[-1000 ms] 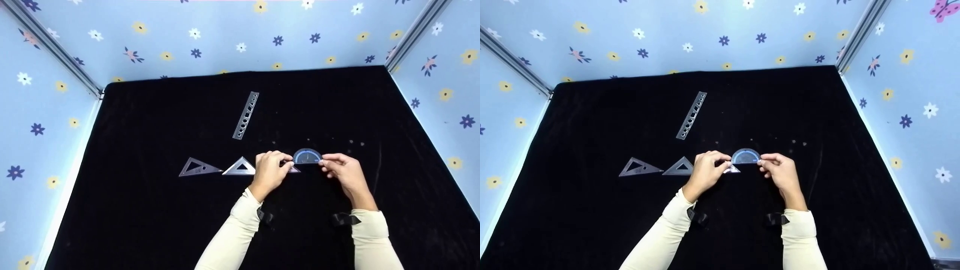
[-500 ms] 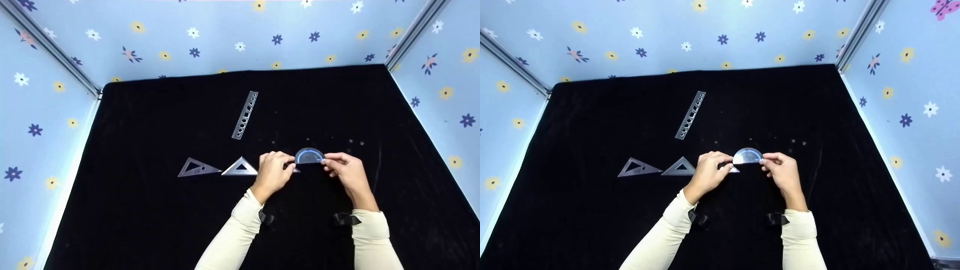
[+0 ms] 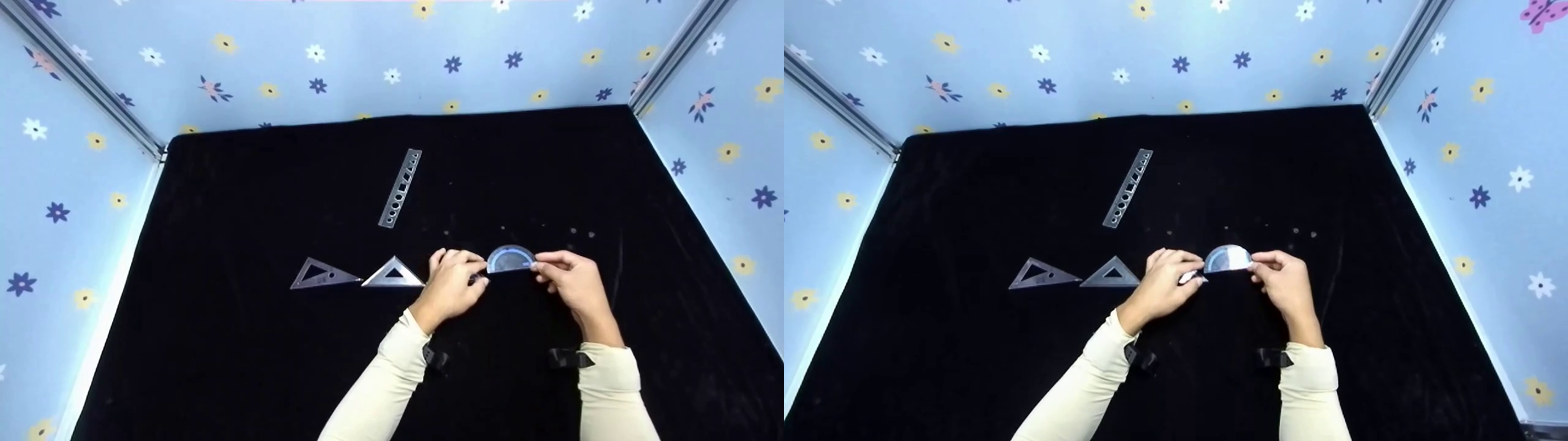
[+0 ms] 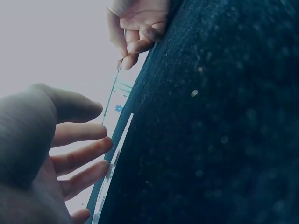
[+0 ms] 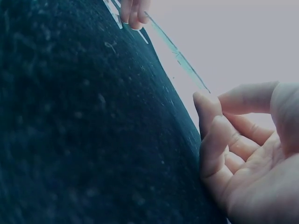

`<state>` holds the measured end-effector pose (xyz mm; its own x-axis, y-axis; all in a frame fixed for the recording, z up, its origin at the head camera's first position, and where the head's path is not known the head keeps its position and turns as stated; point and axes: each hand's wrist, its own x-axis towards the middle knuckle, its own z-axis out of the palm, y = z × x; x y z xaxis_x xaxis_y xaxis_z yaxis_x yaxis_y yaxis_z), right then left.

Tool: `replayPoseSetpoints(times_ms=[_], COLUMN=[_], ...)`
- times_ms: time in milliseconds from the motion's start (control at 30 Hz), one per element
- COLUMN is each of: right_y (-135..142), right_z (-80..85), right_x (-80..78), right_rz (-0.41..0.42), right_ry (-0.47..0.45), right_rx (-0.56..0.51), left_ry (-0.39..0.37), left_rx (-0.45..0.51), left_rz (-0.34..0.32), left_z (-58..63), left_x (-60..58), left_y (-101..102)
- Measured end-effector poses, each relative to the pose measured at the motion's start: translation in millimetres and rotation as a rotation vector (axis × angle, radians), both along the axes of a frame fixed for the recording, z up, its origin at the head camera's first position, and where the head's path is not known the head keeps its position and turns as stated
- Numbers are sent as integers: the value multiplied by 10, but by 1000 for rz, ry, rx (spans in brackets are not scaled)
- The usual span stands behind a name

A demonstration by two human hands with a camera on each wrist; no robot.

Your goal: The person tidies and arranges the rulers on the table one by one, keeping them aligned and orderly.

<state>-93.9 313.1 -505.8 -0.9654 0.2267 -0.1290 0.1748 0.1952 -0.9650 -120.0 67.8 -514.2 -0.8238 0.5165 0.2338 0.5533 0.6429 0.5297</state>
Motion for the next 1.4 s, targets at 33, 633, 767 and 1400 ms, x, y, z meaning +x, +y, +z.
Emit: replayPoseSetpoints(times_ms=[33, 633, 767, 1400], right_y=[6, 14, 26, 26], right_z=[-4, 15, 0, -1], right_x=[2, 13, 15, 26], right_rz=[2, 20, 21, 45], right_ry=[-4, 1, 4, -15], right_rx=[1, 37, 53, 113], left_ry=[-14, -82, -83, -90], left_rx=[-7, -115, -127, -161], left_rz=[-8, -96, -100, -100], left_z=[-2, -4, -6, -7], left_x=[4, 20, 27, 23], left_y=[1, -12, -14, -6])
